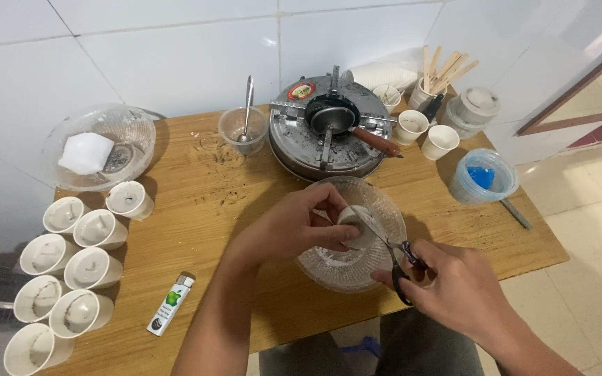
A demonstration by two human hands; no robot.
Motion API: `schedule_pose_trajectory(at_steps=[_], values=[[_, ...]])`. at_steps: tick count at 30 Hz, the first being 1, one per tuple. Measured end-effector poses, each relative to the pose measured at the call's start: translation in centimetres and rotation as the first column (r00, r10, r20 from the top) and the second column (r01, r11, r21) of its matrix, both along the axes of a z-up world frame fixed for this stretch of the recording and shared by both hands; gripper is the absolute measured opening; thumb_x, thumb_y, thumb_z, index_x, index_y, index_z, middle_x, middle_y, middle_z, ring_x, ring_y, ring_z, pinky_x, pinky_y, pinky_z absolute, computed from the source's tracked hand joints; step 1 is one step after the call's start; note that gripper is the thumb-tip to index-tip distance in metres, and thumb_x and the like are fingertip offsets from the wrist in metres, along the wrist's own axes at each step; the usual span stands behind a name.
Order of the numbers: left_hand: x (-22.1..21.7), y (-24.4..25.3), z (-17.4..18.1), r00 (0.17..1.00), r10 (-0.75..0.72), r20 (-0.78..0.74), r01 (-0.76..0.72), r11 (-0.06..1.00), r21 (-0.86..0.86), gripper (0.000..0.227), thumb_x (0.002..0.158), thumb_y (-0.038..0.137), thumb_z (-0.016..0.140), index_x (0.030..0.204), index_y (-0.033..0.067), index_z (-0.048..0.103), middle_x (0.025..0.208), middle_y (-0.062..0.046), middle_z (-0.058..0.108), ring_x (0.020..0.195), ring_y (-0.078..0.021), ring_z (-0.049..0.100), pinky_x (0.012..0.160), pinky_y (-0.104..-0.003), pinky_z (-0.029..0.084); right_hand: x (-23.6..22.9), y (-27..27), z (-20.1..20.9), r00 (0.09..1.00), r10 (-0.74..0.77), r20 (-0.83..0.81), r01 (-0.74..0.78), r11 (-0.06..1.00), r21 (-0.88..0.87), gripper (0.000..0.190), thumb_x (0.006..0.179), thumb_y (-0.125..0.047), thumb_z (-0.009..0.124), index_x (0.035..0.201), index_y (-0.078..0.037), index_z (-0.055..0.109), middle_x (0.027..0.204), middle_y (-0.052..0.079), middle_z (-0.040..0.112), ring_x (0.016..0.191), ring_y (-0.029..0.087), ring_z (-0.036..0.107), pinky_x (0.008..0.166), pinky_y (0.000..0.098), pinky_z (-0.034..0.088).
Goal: Trimming the edges of small white paper cups with scissors to prepare them for use as candle molds.
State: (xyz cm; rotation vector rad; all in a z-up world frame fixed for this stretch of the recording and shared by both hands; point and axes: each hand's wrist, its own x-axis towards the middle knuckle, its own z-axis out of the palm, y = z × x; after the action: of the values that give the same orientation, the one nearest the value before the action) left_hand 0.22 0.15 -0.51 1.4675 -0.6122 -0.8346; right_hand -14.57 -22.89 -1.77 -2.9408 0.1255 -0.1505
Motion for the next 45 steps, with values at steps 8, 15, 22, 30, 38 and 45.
schedule_pose_trajectory(at_steps=[8, 15, 22, 30, 38, 45], values=[[-0.2, 0.2, 1.5, 0.999, 0.049, -0.015, -0.047, 0.995, 0.09, 0.023, 0.087, 0.014, 0.078, 0.099, 0.0046, 0.061, 0.092, -0.01, 0.072, 0.081, -0.022, 0.078, 0.07, -0.031, 0.066, -0.3, -0.6, -0.2, 0.985, 0.067, 0.157, -0.064, 0.998, -0.023, 0.064, 0.074, -0.065, 0.085, 0.059, -0.013, 0.049, 0.045, 0.001, 0.049, 0.04, 0.021, 0.051, 0.045, 0.037, 0.034], [0.0, 0.1, 0.9, 0.997, 0.057, -0.049, -0.054, 0.997, 0.063, 0.022, 0.088, 0.013, 0.077, 0.099, 0.0034, 0.06, 0.09, -0.011, 0.07, 0.082, -0.0233, 0.078, 0.072, -0.033, 0.068, -0.5, -1.6, -1.0, 0.98, 0.11, 0.168, -0.102, 0.993, -0.057, 0.063, 0.074, -0.064, 0.085, 0.059, -0.014, 0.05, 0.045, 0.001, 0.052, 0.039, 0.019, 0.053, 0.044, 0.0375, 0.034], [-0.3, 0.3, 2.9, 0.996, 0.063, -0.061, -0.054, 0.988, 0.142, 0.02, 0.088, 0.012, 0.076, 0.1, 0.0023, 0.064, 0.093, -0.014, 0.074, 0.082, -0.0264, 0.08, 0.071, -0.032, 0.067, -0.8, -2.3, -0.9, 0.974, 0.158, 0.163, -0.142, 0.985, -0.103, 0.069, 0.075, -0.063, 0.085, 0.054, -0.014, 0.042, 0.041, 0.001, 0.041, 0.037, 0.014, 0.038, 0.042, 0.0367, 0.029], [-0.3, 0.3, 3.4, 0.996, 0.077, -0.047, -0.066, 0.975, 0.21, 0.02, 0.088, 0.011, 0.078, 0.098, 0.0016, 0.064, 0.091, -0.015, 0.075, 0.078, -0.0273, 0.081, 0.065, -0.031, 0.065, -0.9, -4.0, -1.8, 0.994, 0.104, -0.008, -0.105, 0.989, -0.107, 0.053, 0.081, -0.056, 0.079, 0.061, -0.016, 0.051, 0.044, -0.001, 0.046, 0.041, 0.015, 0.04, 0.047, 0.0367, 0.029], [-0.5, 1.3, 5.0, 0.989, 0.15, 0.006, -0.143, 0.928, 0.343, 0.014, 0.091, 0.015, 0.077, 0.099, 0.0054, 0.07, 0.09, -0.01, 0.078, 0.075, -0.0233, 0.083, 0.065, -0.029, 0.064, 1.8, -2.9, 4.7, 0.821, -0.199, -0.536, -0.052, 0.907, -0.417, 0.06, 0.091, -0.083, 0.043, 0.11, -0.028, 0.058, 0.083, -0.009, 0.07, 0.065, 0.01, 0.068, 0.057, 0.0223, 0.054], [-0.9, 1.2, 5.8, 0.968, 0.203, 0.147, -0.24, 0.921, 0.307, 0.026, 0.086, 0.028, 0.077, 0.105, 0.0132, 0.067, 0.092, -0.004, 0.077, 0.078, -0.0159, 0.072, 0.071, -0.029, 0.059, 3.8, -2.6, 7.1, 0.937, -0.021, -0.35, -0.219, 0.743, -0.632, 0.062, 0.084, -0.066, 0.063, 0.127, -0.023, 0.052, 0.122, -0.002, 0.053, 0.091, 0.029, 0.074, 0.058, 0.0456, 0.062]])
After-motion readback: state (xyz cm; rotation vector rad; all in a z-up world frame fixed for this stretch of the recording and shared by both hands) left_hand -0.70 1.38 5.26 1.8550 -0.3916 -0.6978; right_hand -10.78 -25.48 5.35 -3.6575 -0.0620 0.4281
